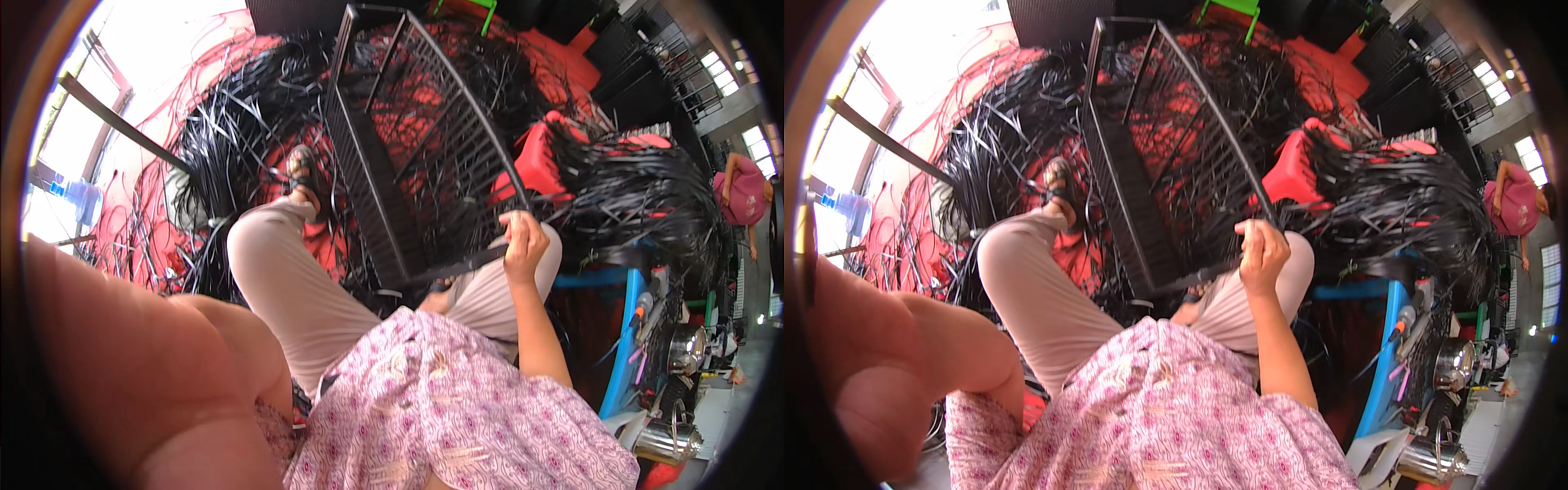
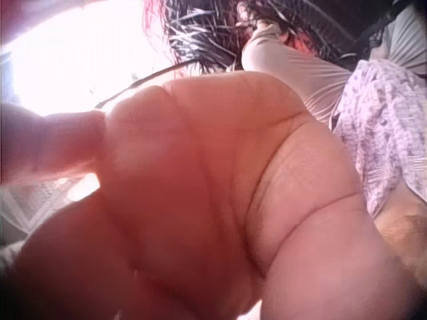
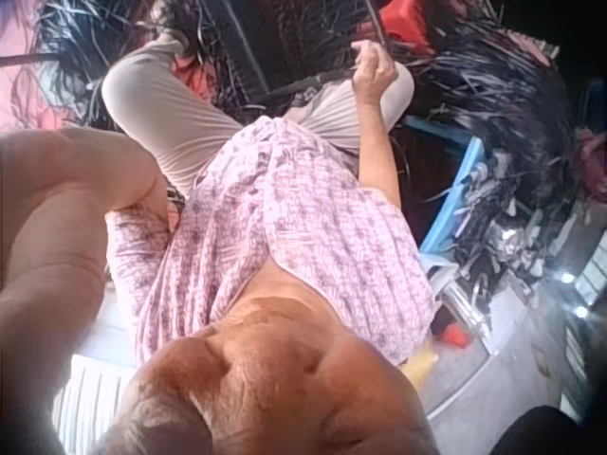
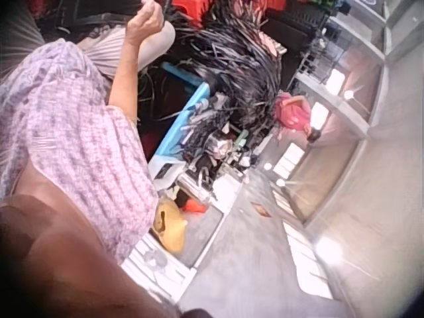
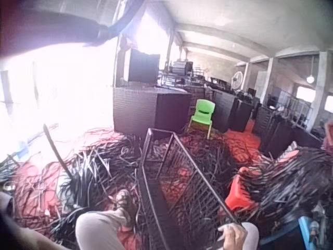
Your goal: The person weaves black straps onto a metal chair frame. They use a staple gun to secure the ends of the straps and pliers to pull and position the material, handling the frame and straps by hand.
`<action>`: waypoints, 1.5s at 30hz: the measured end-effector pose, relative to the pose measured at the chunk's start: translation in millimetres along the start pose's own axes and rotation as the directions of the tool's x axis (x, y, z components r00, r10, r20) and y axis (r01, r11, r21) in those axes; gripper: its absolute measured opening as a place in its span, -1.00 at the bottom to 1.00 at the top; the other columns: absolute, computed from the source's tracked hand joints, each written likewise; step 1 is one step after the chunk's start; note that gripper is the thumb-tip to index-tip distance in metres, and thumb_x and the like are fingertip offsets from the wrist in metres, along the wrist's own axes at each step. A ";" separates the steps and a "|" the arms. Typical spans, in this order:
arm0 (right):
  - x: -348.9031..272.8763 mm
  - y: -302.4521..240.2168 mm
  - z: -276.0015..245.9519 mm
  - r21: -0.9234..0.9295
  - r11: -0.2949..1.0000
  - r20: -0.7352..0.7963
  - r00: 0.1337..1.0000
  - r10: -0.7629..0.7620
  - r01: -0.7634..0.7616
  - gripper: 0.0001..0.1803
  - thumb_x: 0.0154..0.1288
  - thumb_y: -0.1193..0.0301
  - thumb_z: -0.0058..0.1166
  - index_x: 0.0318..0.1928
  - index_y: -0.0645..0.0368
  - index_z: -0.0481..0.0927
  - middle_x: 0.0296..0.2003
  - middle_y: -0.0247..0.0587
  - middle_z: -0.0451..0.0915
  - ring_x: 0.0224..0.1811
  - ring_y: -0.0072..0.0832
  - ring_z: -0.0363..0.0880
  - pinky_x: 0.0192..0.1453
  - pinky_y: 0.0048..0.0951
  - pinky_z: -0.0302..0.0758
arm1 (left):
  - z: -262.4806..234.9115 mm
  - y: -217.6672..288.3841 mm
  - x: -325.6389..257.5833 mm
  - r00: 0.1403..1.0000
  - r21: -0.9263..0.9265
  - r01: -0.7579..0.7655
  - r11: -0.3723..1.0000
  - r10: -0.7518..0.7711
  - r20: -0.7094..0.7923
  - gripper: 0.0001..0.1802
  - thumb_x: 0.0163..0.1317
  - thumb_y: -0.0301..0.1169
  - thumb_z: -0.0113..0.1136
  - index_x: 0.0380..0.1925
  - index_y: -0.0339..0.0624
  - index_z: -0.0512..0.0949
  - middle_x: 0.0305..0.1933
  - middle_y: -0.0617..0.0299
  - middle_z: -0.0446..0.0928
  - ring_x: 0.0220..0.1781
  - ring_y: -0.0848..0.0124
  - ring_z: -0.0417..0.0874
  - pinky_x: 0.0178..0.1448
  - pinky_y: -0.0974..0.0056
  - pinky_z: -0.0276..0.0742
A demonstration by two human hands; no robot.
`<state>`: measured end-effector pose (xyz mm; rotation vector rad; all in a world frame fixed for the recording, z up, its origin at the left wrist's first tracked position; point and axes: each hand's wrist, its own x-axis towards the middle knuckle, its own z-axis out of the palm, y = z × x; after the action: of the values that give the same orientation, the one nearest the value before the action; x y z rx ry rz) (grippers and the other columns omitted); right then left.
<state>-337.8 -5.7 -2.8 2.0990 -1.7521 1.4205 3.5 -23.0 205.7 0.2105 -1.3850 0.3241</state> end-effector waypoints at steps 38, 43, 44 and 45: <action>96.4 -21.0 19.5 -0.156 0.892 0.161 0.902 -0.401 0.424 -0.79 0.43 0.39 -0.11 -0.28 0.16 0.59 -0.52 -0.28 0.59 -0.51 -0.29 0.60 -0.43 -0.39 0.47 | -49.1 90.6 -258.5 -0.458 0.623 0.781 0.037 -0.643 0.613 -0.75 0.26 -0.39 0.24 -0.13 -0.31 0.63 -0.32 0.11 0.67 -0.29 0.43 0.66 -0.16 0.31 0.54; 280.3 -44.7 40.3 -0.108 0.900 0.028 0.906 -0.422 0.423 -0.42 0.41 0.06 -0.10 -0.56 0.33 0.51 -0.71 -0.06 0.46 -0.61 -0.31 0.52 -0.38 -0.26 0.37 | -49.7 85.9 -263.3 -0.461 0.525 0.834 -0.173 -0.742 0.487 -0.67 0.28 -0.37 0.26 -0.02 -0.33 0.57 -0.23 0.13 0.67 -0.15 0.41 0.67 -0.02 0.34 0.55; 316.8 -26.9 48.2 -0.265 0.815 0.017 0.847 -0.531 0.516 -0.37 0.38 0.02 -0.07 -0.62 0.35 0.46 -0.74 -0.05 0.43 -0.61 -0.29 0.51 -0.43 -0.22 0.35 | -52.2 82.1 -276.0 -0.467 0.441 0.860 -0.258 -0.746 0.474 -0.59 0.31 -0.37 0.27 0.08 -0.35 0.50 -0.08 0.12 0.64 -0.02 0.37 0.65 0.08 0.33 0.53; 332.5 -35.4 48.5 -0.068 0.974 0.039 0.976 -0.212 0.215 -0.36 0.35 -0.01 -0.05 -0.61 0.36 0.47 -0.75 -0.05 0.41 -0.62 -0.30 0.52 -0.45 -0.22 0.35 | -51.0 81.7 -289.7 -0.453 0.266 0.889 -0.373 -0.799 0.395 -0.53 0.33 -0.28 0.25 0.15 -0.32 0.46 0.04 0.13 0.58 0.06 0.38 0.60 0.13 0.31 0.48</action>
<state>-304.2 -268.8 206.5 2.2045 -1.5077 1.2551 -21.2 41.3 -91.6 1.3539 -1.1005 -1.6066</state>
